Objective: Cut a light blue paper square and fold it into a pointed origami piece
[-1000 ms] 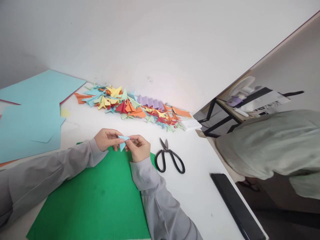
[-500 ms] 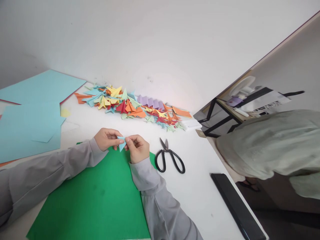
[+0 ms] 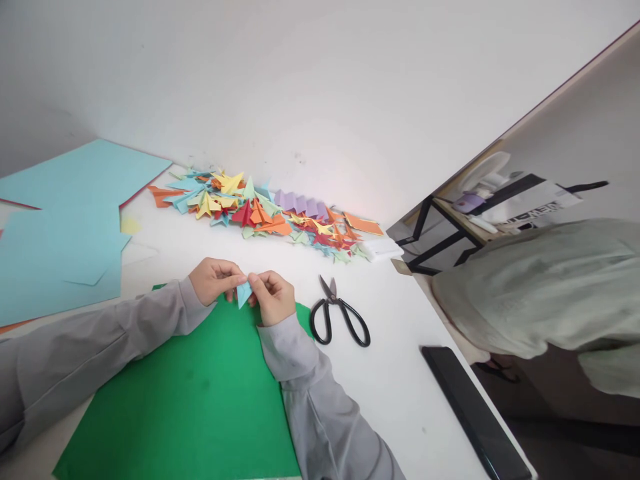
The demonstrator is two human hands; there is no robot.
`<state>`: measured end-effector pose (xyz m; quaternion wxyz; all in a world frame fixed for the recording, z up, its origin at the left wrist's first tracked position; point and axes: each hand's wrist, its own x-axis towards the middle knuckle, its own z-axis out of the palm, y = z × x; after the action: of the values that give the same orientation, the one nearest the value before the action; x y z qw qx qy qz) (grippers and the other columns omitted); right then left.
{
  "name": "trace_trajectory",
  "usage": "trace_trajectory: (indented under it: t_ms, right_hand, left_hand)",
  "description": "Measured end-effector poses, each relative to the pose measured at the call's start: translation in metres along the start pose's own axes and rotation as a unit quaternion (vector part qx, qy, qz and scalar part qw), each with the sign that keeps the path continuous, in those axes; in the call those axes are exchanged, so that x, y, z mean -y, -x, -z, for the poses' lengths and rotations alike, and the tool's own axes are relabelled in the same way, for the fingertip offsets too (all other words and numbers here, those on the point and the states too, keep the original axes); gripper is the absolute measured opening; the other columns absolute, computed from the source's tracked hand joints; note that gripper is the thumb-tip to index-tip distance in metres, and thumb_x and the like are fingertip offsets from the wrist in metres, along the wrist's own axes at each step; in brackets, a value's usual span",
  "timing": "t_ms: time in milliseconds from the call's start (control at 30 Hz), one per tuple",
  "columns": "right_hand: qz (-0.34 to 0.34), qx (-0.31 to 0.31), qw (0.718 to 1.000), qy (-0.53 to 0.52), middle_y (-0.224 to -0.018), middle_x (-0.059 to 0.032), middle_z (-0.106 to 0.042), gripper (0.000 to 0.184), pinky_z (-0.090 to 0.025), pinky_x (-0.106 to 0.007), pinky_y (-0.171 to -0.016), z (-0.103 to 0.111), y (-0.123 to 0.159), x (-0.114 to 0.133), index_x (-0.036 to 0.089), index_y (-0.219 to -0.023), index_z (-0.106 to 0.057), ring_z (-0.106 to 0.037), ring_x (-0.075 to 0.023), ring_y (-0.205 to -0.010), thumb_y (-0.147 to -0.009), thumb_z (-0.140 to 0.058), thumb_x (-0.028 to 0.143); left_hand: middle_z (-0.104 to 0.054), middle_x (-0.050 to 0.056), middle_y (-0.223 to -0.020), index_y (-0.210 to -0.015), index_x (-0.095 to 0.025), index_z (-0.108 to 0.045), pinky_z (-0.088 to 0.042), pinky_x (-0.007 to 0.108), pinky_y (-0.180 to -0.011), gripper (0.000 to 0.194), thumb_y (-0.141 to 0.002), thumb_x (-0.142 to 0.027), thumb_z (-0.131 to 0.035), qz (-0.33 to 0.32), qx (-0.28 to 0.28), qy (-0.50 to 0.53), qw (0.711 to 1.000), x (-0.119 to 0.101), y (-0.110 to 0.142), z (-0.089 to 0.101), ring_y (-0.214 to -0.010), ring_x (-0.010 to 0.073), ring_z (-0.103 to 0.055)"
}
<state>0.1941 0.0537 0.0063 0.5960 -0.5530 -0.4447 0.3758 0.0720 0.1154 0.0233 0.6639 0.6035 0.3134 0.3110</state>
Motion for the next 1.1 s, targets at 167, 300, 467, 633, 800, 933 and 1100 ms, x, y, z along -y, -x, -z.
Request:
trace_trajectory:
  t_ms: [167, 300, 467, 633, 800, 933, 1100]
  right_hand:
    - [0.061, -0.004, 0.995, 0.075, -0.039, 0.0056, -0.047, 0.029, -0.031, -0.02, -0.037, -0.002, 0.004, 0.002, 0.017, -0.056, -0.049, -0.04, -0.0071, -0.035, -0.073, -0.054, 0.04]
    - [0.084, -0.014, 0.989, 0.121, -0.038, 0.0061, -0.044, 0.03, -0.029, -0.02, -0.037, -0.002, 0.006, 0.002, 0.018, -0.056, -0.047, -0.038, -0.0071, -0.035, -0.076, -0.05, 0.041]
    - [0.036, 0.027, 0.998, 0.041, -0.039, 0.006, -0.046, 0.03, -0.031, -0.02, -0.036, -0.001, 0.004, 0.0, 0.018, -0.058, -0.049, -0.041, -0.0075, -0.034, -0.072, -0.053, 0.044]
    - [-0.008, 0.058, 0.995, -0.079, -0.036, 0.0073, -0.046, 0.031, -0.03, -0.02, -0.035, -0.001, 0.001, -0.004, 0.018, -0.057, -0.049, -0.041, -0.007, -0.032, -0.067, -0.059, 0.045]
    - [-0.019, 0.042, 0.993, -0.112, -0.035, 0.0072, -0.048, 0.027, -0.029, -0.019, -0.034, -0.002, 0.001, -0.002, 0.017, -0.056, -0.051, -0.041, -0.0065, -0.031, -0.067, -0.062, 0.039]
    - [-0.034, 0.028, 0.993, -0.107, -0.035, 0.0062, -0.048, 0.031, -0.029, -0.019, -0.032, -0.002, 0.002, 0.002, 0.017, -0.052, -0.05, -0.04, -0.0065, -0.029, -0.066, -0.061, 0.042]
    - [-0.04, 0.056, 0.998, -0.001, -0.028, 0.0052, -0.039, 0.047, -0.018, -0.019, -0.027, -0.004, 0.006, 0.006, 0.015, -0.041, -0.05, -0.03, -0.0042, -0.024, -0.07, -0.052, 0.052]
  left_hand:
    - [-0.051, -0.002, -0.034, -0.048, -0.01, -0.053, -0.037, 0.017, -0.033, 0.031, -0.053, -0.035, -0.07, 0.015, 0.013, 0.0, 1.0, -0.002, 0.001, 0.0, -0.031, 0.0067, -0.047]
    - [-0.051, -0.002, -0.034, -0.048, -0.01, -0.053, -0.036, 0.016, -0.034, 0.031, -0.052, -0.036, -0.07, 0.017, 0.025, 0.005, 1.0, -0.003, 0.001, 0.001, -0.032, 0.0066, -0.047]
    - [-0.053, -0.001, -0.038, -0.049, -0.01, -0.056, -0.036, 0.016, -0.036, 0.031, -0.053, -0.038, -0.069, -0.005, 0.06, 0.021, 0.998, -0.003, 0.0, 0.003, -0.035, 0.0058, -0.047]
    - [-0.056, 0.001, -0.042, -0.051, -0.01, -0.058, -0.038, 0.017, -0.036, 0.035, -0.052, -0.044, -0.068, 0.012, 0.082, 0.04, 0.996, -0.004, -0.001, 0.005, -0.037, 0.0068, -0.049]
    - [-0.059, 0.002, -0.045, -0.055, -0.01, -0.057, -0.039, 0.019, -0.035, 0.04, -0.051, -0.048, -0.067, 0.06, 0.094, 0.073, 0.991, -0.003, -0.002, 0.006, -0.038, 0.0095, -0.052]
    - [-0.054, 0.0, -0.04, -0.052, -0.01, -0.055, -0.037, 0.018, -0.034, 0.039, -0.053, -0.047, -0.066, 0.047, 0.093, 0.05, 0.993, -0.002, 0.0, 0.003, -0.034, 0.0085, -0.049]
    - [-0.05, -0.002, -0.038, -0.05, -0.01, -0.054, -0.035, 0.016, -0.034, 0.036, -0.056, -0.045, -0.065, 0.014, 0.093, 0.016, 0.995, 0.004, 0.001, 0.001, -0.032, 0.0057, -0.045]
